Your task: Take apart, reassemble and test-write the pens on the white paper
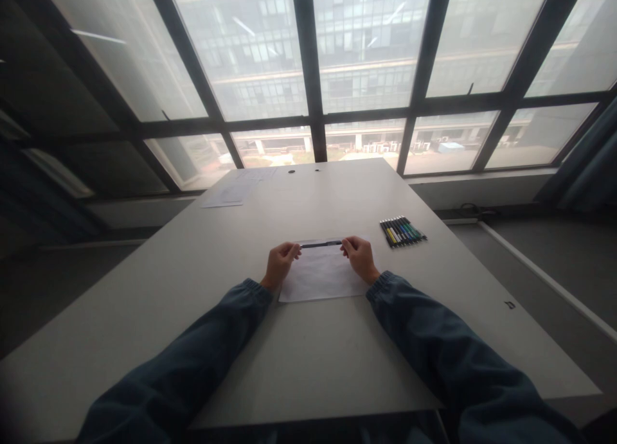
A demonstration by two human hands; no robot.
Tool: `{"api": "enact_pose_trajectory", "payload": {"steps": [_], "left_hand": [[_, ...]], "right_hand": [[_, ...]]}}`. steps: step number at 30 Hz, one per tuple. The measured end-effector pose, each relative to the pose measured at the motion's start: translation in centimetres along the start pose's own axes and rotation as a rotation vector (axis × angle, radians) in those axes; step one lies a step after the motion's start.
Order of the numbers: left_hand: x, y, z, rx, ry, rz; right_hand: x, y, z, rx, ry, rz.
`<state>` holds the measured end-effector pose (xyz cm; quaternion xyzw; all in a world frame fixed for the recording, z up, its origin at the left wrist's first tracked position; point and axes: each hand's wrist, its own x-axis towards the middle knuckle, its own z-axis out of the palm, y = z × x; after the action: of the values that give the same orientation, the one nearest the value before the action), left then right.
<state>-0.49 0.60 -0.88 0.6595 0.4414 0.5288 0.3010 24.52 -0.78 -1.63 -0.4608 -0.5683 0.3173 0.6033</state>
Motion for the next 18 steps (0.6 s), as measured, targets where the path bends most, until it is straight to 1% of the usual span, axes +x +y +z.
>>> {"api": "enact_pose_trajectory", "payload": {"steps": [5, 12, 18], "left_hand": [[-0.01, 0.12, 0.03, -0.001, 0.003, -0.008], [0.00, 0.12, 0.01, -0.008, 0.003, -0.012], [0.00, 0.14, 0.05, -0.005, 0.011, -0.006]], "right_hand": [[-0.01, -0.12, -0.03, -0.003, -0.002, -0.005], [0.01, 0.37, -0.17, -0.082, -0.003, -0.034], [-0.09, 0.07, -0.17, -0.136, -0.009, -0.051]]}}
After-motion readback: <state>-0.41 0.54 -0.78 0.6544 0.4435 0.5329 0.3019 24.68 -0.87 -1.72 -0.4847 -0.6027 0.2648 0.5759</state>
